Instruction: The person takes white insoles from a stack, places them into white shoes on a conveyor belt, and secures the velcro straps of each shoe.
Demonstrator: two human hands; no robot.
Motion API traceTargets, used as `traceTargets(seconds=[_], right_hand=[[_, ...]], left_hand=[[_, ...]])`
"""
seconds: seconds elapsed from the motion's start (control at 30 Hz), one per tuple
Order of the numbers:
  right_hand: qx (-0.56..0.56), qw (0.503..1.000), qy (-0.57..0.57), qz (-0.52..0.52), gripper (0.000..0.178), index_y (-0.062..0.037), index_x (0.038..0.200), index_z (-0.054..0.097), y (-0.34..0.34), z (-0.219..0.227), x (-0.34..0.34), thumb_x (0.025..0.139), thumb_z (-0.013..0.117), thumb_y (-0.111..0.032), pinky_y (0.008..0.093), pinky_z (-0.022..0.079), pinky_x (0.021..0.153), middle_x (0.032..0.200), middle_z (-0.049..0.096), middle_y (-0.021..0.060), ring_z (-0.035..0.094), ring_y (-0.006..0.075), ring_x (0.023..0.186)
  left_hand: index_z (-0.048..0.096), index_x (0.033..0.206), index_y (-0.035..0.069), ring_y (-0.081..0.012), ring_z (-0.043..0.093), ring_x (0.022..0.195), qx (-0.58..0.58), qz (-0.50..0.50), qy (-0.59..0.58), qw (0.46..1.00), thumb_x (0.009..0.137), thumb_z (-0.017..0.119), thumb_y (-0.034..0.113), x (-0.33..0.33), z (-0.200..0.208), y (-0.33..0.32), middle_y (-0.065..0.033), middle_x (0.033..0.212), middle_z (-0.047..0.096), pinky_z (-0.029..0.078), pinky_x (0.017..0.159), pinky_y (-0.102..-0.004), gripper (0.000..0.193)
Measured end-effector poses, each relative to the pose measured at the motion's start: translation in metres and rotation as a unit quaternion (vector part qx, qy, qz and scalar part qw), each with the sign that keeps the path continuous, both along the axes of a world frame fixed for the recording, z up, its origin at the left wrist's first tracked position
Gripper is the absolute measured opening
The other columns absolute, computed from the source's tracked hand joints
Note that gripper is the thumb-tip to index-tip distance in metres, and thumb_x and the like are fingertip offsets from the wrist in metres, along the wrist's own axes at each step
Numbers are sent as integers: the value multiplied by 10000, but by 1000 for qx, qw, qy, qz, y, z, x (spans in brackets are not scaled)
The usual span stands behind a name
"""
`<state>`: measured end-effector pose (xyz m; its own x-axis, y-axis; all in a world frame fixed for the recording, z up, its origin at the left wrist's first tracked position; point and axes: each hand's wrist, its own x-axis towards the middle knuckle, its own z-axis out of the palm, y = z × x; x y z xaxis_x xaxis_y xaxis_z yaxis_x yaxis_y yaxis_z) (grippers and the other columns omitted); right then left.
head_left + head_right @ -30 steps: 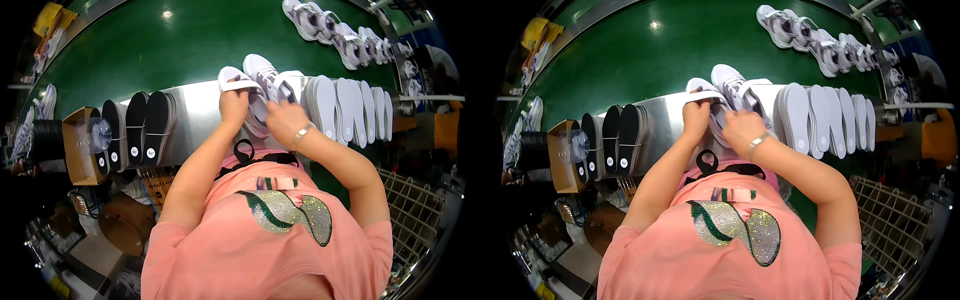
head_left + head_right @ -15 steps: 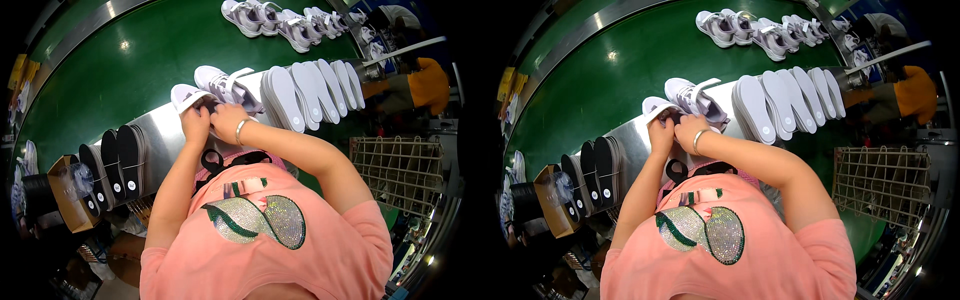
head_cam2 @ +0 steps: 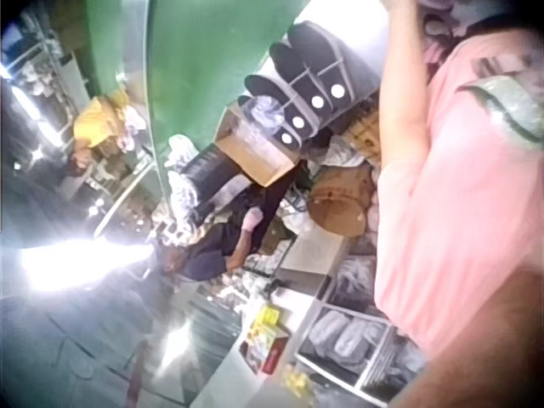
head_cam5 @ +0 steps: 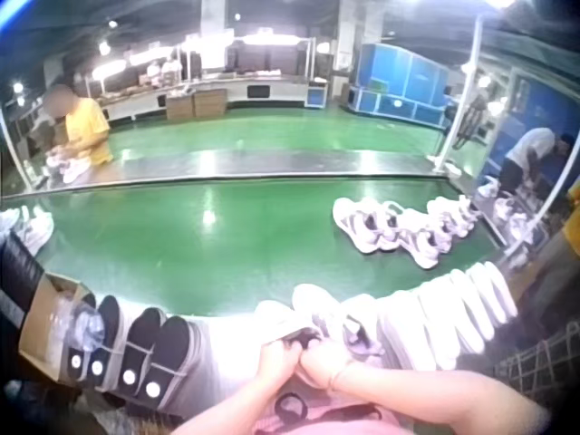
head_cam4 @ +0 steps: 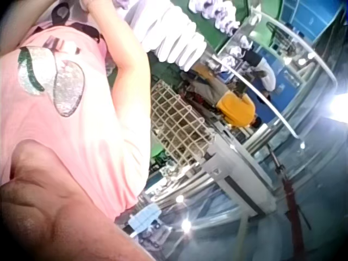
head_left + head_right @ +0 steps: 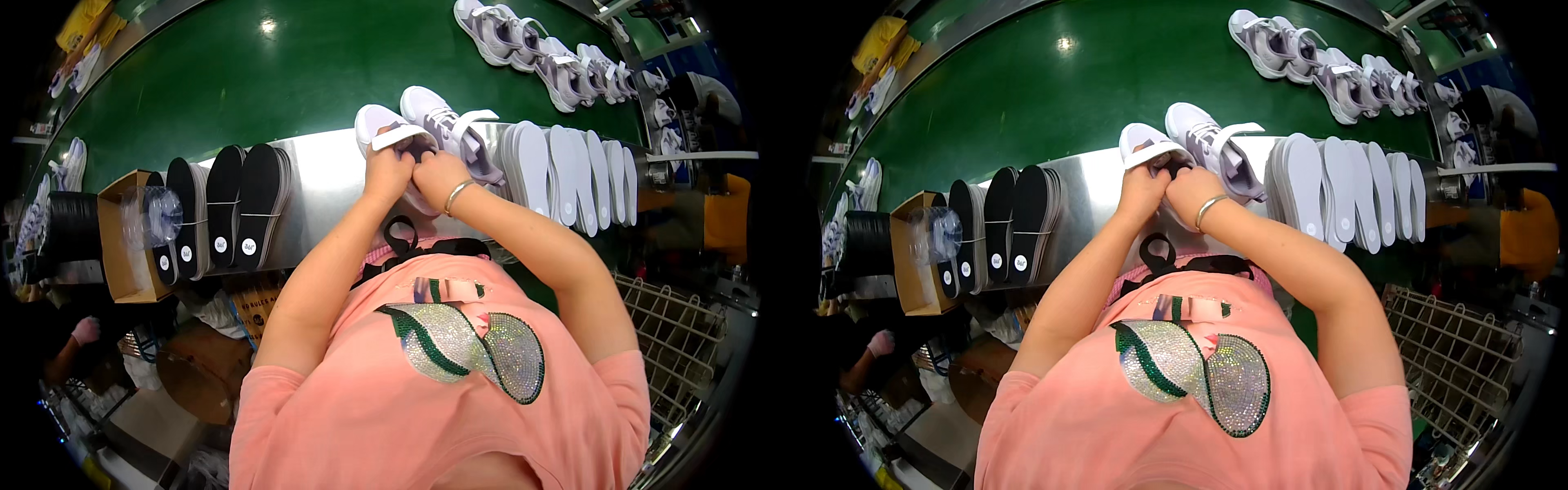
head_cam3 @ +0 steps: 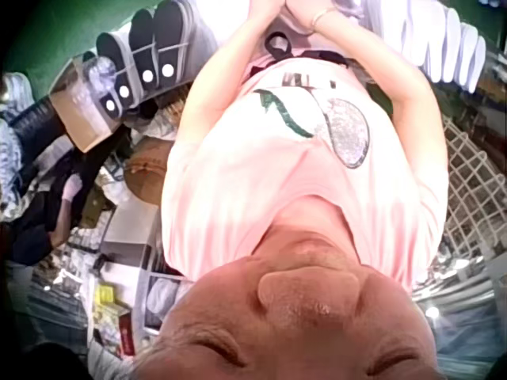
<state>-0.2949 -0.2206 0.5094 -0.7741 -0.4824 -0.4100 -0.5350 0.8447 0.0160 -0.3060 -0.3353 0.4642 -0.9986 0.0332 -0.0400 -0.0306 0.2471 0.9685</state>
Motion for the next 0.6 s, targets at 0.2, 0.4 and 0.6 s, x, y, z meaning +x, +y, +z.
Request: traceTargets(seconds=[0.2, 0.4, 0.6], right_hand=[[-19, 999, -33, 26, 198, -68, 888, 609, -3, -5, -4, 728, 538, -158, 339, 476, 692, 919, 573, 141, 570, 270, 846], [101, 972, -206, 43, 386, -91, 1064, 566, -25, 11, -32, 702, 573, -223, 321, 363, 896, 1175, 494, 113, 451, 226, 1104], [229, 946, -214, 85, 557, -125, 1255, 390, -44, 34, -33, 735, 537, -260, 315, 233, 1003, 1311, 356, 84, 289, 206, 1234]], left_hand=[[474, 950, 2, -273, 540, 808, 144, -23, -14, 989, 595, 507, -36, 5, 6, -10, -139, 846, 552, 440, 721, -331, 359], [464, 1007, 16, -150, 504, 852, 94, 7, -9, 995, 630, 495, -38, 2, -19, -10, -67, 905, 524, 404, 754, -256, 382], [463, 996, 26, -150, 515, 797, 119, 18, -6, 993, 640, 506, -31, -3, -26, -11, -64, 849, 536, 419, 706, -256, 363]])
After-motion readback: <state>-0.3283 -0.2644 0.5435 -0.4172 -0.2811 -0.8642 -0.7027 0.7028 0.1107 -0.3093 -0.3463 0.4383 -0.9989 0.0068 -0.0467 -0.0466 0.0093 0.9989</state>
